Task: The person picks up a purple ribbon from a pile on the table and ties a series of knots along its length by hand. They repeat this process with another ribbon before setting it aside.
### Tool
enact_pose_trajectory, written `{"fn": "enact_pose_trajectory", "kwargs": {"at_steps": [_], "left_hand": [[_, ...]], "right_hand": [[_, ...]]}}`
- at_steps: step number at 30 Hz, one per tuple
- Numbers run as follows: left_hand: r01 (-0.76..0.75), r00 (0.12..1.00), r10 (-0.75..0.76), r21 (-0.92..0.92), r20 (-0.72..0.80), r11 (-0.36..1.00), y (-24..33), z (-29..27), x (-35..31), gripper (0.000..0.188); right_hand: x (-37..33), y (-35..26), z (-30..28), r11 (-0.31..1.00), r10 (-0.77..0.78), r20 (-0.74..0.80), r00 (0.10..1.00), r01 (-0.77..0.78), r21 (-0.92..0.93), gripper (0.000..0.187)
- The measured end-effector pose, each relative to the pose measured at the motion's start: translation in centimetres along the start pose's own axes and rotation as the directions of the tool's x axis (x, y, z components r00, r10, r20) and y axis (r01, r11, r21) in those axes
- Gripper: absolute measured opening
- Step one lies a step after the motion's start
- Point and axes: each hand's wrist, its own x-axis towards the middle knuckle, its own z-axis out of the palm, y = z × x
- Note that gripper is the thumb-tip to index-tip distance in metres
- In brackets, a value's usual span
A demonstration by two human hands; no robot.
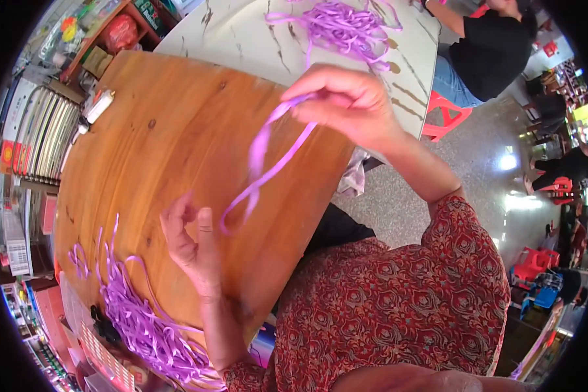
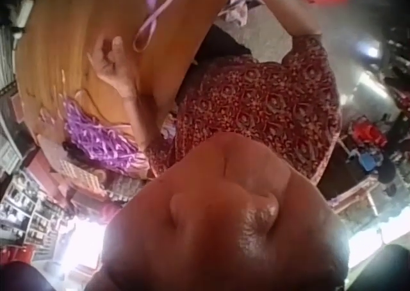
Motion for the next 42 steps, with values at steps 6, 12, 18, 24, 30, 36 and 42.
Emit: {"fn": "enact_pose_trajectory", "kwargs": {"at_steps": [6, 12, 18, 24, 30, 36, 42], "left_hand": [[0.197, 0.972, -0.211, -0.137, -0.103, 0.971, -4.4, 0.3, -0.1, 0.025], [0.056, 0.998, -0.056, 0.229, -0.005, 0.972, -2.3, 1.3, 0.2, 0.019], [-0.054, 0.998, 0.056, 0.322, 0.003, 0.945, -3.5, 1.2, 0.6, 0.015], [-0.363, 0.932, 0.317, 0.429, 0.177, 0.827, -3.8, 1.5, 0.0, 0.012], [-0.385, 0.923, 0.336, 0.428, 0.188, 0.817, -4.5, 1.5, -1.2, 0.017], [-0.378, 0.923, 0.297, 0.450, 0.243, 0.809, -5.0, 1.6, -2.1, 0.025], [-0.211, 0.977, 0.212, -0.057, 0.016, 0.976, -4.6, 2.6, -1.8, 0.031]], "right_hand": [[2.6, -1.4, -8.8, 0.947, -0.063, -0.331, 0.942, -0.048, -0.317, 0.024], [10.3, 3.8, -19.4, 0.603, -0.435, -0.285, 0.854, 0.041, -0.796, 0.034], [9.7, 6.3, -10.9, 0.526, -0.372, -0.195, 0.908, 0.033, -0.850, 0.028], [7.8, 10.7, 2.5, 0.821, -0.009, 0.233, 0.973, 0.140, -0.554, 0.027], [9.0, 7.0, 20.9, 0.901, -0.145, 0.761, 0.633, 0.403, -0.163, 0.023], [7.6, 4.5, 34.7, 0.825, -0.407, 0.876, 0.259, 0.516, 0.231, 0.017], [5.5, 2.6, 41.3, 0.555, -0.508, 0.860, 0.048, 0.782, 0.284, 0.013]]}}
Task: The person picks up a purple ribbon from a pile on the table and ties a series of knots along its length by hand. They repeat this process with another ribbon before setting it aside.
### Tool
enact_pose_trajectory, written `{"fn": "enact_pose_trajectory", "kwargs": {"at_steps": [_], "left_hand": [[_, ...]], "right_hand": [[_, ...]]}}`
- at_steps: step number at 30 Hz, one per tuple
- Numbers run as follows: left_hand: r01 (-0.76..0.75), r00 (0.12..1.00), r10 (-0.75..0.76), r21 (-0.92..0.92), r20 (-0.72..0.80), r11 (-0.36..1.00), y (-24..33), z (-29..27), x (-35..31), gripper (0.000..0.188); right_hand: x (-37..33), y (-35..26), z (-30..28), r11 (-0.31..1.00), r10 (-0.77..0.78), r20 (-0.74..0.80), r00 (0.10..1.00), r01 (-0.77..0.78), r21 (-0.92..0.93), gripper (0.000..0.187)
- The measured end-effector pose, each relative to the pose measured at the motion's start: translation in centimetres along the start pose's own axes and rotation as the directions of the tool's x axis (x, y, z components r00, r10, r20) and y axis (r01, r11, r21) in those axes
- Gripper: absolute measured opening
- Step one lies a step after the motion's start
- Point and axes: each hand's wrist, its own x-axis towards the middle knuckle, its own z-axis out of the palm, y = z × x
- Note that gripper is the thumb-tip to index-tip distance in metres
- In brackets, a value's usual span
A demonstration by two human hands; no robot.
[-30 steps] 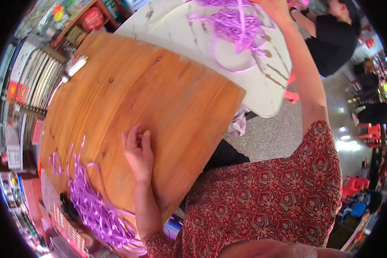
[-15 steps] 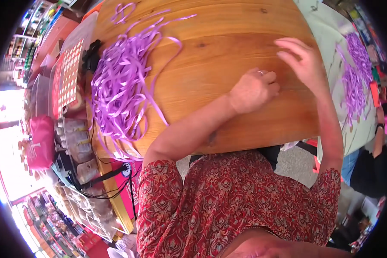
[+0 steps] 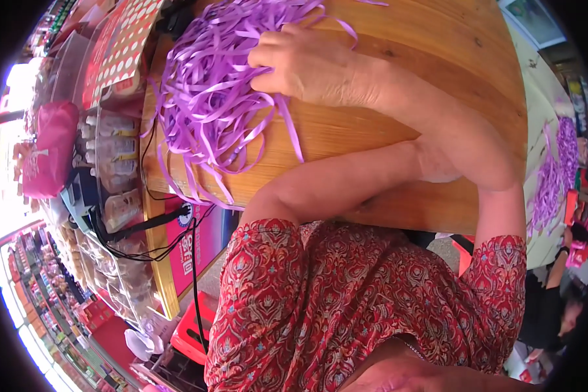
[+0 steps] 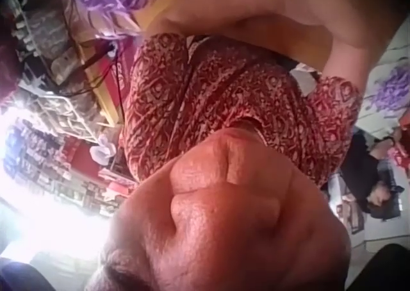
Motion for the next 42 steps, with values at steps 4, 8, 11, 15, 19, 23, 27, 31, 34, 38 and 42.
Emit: {"fn": "enact_pose_trajectory", "kwargs": {"at_steps": [4, 8, 11, 15, 19, 23, 27, 31, 34, 38, 42], "left_hand": [[-0.041, 0.996, 0.040, -0.021, -0.082, 0.999, 0.1, 0.6, 0.1, 0.031], [-0.103, 0.986, 0.095, -0.056, -0.135, 0.993, 0.0, 0.7, 0.3, 0.031], [-0.166, 0.976, 0.152, -0.084, -0.157, 0.983, 0.0, 0.8, 0.4, 0.031], [-0.275, 0.959, 0.192, 0.520, 0.209, 0.809, 0.1, -0.7, 1.0, 0.027], [-0.223, 0.941, 0.027, 0.560, 0.337, 0.798, 0.0, -0.8, 0.6, 0.021], [-0.250, 0.955, 0.109, 0.552, 0.275, 0.795, -0.3, -1.2, 0.4, 0.019], [-0.216, 0.943, 0.085, 0.397, 0.323, 0.892, 0.3, -1.7, 1.7, 0.017], [0.226, 0.972, -0.232, -0.336, 0.025, 0.914, -2.0, -2.3, 1.9, 0.031], [0.266, 0.954, -0.286, -0.680, 0.085, 0.684, -1.0, -3.0, 3.0, 0.052], [0.202, 0.960, -0.270, -0.849, 0.073, 0.488, 1.5, -5.6, 3.8, 0.064], [0.120, 0.952, -0.306, -0.940, 0.017, 0.319, 0.7, -6.8, 4.4, 0.054]], "right_hand": [[0.2, -0.3, 3.2, 0.989, -0.102, 0.007, 0.995, 0.102, -0.104, 0.012], [-0.2, 0.7, 3.0, 0.999, -0.038, -0.097, 0.995, 0.036, -0.025, 0.008], [-0.7, 2.1, 0.1, 0.984, 0.054, -0.260, 0.964, -0.007, 0.176, 0.005], [-2.8, 5.9, -5.4, 0.281, 0.348, -0.506, 0.789, 0.427, 0.860, 0.012], [-5.0, 3.1, -9.8, 0.731, 0.598, -0.333, 0.729, -0.327, 0.599, 0.011], [-5.5, -0.3, -14.0, 0.834, 0.546, -0.432, 0.717, -0.511, 0.207, 0.009], [-10.5, 1.9, -17.0, 0.552, 0.738, -0.547, 0.395, 0.113, 0.826, 0.012], [-13.4, -0.4, -17.3, 0.507, 0.771, -0.530, 0.354, 0.164, 0.846, 0.013], [-17.0, -2.6, -17.1, 0.489, 0.798, -0.521, 0.303, 0.179, 0.854, 0.014], [-22.6, -3.2, -14.8, 0.224, 0.923, -0.328, 0.202, 0.413, 0.883, 0.015], [-28.7, -2.7, -13.3, 0.131, 0.963, -0.233, 0.137, 0.517, 0.846, 0.017]]}}
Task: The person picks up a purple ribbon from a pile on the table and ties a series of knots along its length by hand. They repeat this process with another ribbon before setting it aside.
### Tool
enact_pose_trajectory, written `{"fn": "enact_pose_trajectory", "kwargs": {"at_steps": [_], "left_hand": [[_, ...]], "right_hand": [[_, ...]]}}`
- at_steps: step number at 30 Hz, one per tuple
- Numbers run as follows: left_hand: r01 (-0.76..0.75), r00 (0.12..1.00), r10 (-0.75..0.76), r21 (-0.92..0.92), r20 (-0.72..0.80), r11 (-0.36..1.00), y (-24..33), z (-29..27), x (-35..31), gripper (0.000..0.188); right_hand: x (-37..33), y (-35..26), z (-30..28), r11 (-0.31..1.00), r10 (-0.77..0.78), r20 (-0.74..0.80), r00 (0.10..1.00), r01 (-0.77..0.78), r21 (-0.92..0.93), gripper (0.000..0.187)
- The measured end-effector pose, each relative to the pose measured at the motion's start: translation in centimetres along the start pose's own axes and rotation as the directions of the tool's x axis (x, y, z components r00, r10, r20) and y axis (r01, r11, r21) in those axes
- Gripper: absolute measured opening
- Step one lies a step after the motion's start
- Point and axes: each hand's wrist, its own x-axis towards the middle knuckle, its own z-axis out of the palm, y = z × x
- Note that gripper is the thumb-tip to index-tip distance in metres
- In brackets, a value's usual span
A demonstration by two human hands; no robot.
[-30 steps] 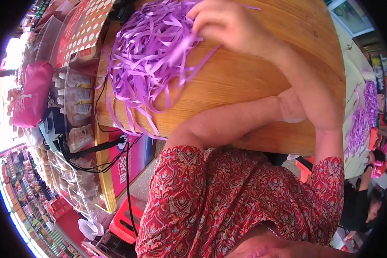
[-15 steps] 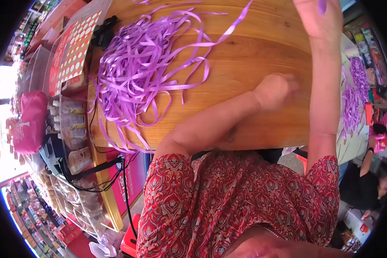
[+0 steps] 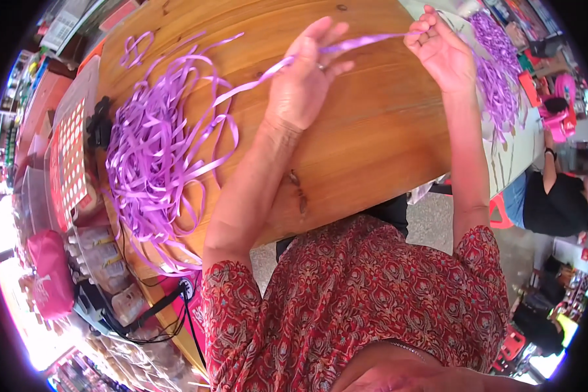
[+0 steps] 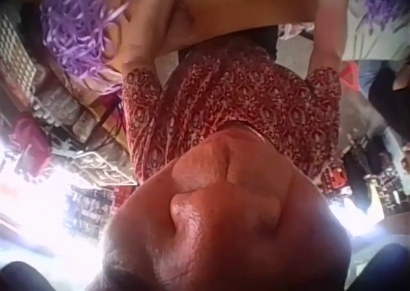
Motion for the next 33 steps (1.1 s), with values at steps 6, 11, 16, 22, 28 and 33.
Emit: {"fn": "enact_pose_trajectory", "kwargs": {"at_steps": [6, 11, 16, 22, 28, 33], "left_hand": [[0.081, 0.985, -0.059, 0.134, -0.163, 0.988, -0.7, -0.8, -0.1, 0.047], [0.151, 0.917, -0.074, 0.169, -0.392, 0.974, -0.8, -2.1, 0.2, 0.048], [0.201, 0.872, -0.057, 0.250, -0.487, 0.947, -1.3, -1.7, 0.4, 0.054], [0.722, 0.680, -0.719, -0.042, -0.145, 0.691, -0.7, 0.1, -1.2, 0.070], [0.343, 0.891, -0.054, 0.591, -0.450, 0.730, 0.1, 4.7, -1.6, 0.050], [-0.392, 0.732, 0.680, 0.837, 0.033, 0.382, 4.0, 6.8, -0.4, 0.035]], "right_hand": [[-0.4, -1.4, -2.3, 0.999, -0.040, -0.094, 0.995, 0.038, -0.020, 0.020], [0.6, -3.4, -6.1, 0.972, -0.211, -0.100, 0.972, 0.220, 0.082, 0.017], [2.2, -3.8, -10.5, 0.923, -0.384, 0.192, 0.903, 0.371, 0.103, 0.016], [0.5, -0.4, -2.7, 0.808, -0.352, -0.089, 0.932, 0.255, -0.531, 0.010], [0.3, -0.3, -1.1, 0.750, -0.369, 0.080, 0.926, 0.348, -0.563, 0.011], [0.4, 0.5, 0.0, 0.761, -0.354, 0.138, 0.925, 0.370, -0.533, 0.013]]}}
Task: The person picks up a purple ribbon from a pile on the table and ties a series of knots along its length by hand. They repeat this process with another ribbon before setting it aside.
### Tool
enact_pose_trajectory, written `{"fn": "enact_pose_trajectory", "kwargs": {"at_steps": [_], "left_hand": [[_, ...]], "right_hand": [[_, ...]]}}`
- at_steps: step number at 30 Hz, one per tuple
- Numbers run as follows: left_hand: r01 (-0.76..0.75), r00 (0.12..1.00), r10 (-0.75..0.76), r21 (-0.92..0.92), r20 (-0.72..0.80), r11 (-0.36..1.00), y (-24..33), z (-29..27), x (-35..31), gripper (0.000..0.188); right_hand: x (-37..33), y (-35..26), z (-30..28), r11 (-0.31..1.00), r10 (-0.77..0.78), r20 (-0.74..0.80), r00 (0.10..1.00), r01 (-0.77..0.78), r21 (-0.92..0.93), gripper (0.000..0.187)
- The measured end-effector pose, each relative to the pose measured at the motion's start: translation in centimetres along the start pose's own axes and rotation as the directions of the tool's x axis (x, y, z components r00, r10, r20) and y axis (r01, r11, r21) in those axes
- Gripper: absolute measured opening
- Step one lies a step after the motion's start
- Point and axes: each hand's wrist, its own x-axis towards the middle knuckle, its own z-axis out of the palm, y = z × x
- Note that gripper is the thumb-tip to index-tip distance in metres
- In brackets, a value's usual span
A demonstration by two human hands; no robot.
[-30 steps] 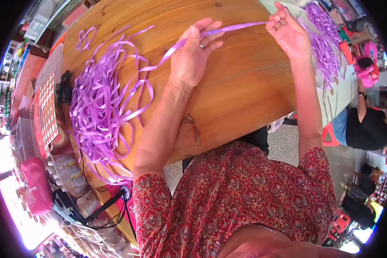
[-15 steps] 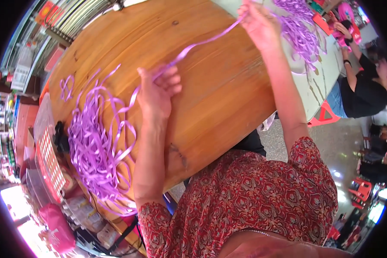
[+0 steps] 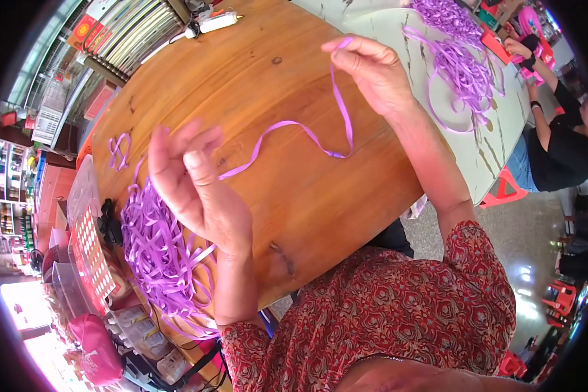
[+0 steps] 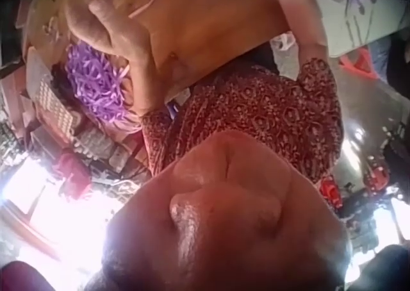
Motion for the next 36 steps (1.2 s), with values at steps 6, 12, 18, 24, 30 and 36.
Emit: {"fn": "enact_pose_trajectory", "kwargs": {"at_steps": [6, 12, 18, 24, 30, 36], "left_hand": [[0.197, 0.932, -0.188, 0.003, 0.309, 0.980, -1.8, 2.2, -2.1, 0.029], [0.651, 0.688, -0.364, -0.312, 0.627, 0.692, -2.1, 2.6, -0.3, 0.033], [0.422, 0.827, -0.363, -0.047, 0.430, 0.905, -2.6, 2.6, -0.9, 0.026], [0.401, 0.867, -0.288, -0.226, 0.406, 0.888, -1.5, 3.2, -0.6, 0.026], [0.825, 0.551, -0.595, -0.277, 0.585, 0.492, -2.5, 2.1, -1.0, 0.025], [0.672, 0.682, -0.568, -0.089, 0.461, 0.735, -2.7, 1.5, -0.7, 0.014]], "right_hand": [[-0.8, -1.4, 5.3, 0.899, -0.138, 0.418, 0.898, 0.290, -0.327, 0.013], [-0.1, -2.5, 5.9, 0.745, -0.321, 0.521, 0.791, 0.551, -0.376, 0.015], [-0.7, -1.3, 4.6, 0.938, -0.150, 0.470, 0.870, 0.276, -0.211, 0.013], [-0.6, -2.1, 3.7, 0.913, -0.120, 0.561, 0.819, 0.313, -0.262, 0.011], [-0.8, -2.4, 4.0, 0.810, -0.179, 0.620, 0.764, 0.472, -0.349, 0.013], [-0.4, -1.0, 2.6, 0.908, -0.067, 0.544, 0.836, 0.277, -0.315, 0.014]]}}
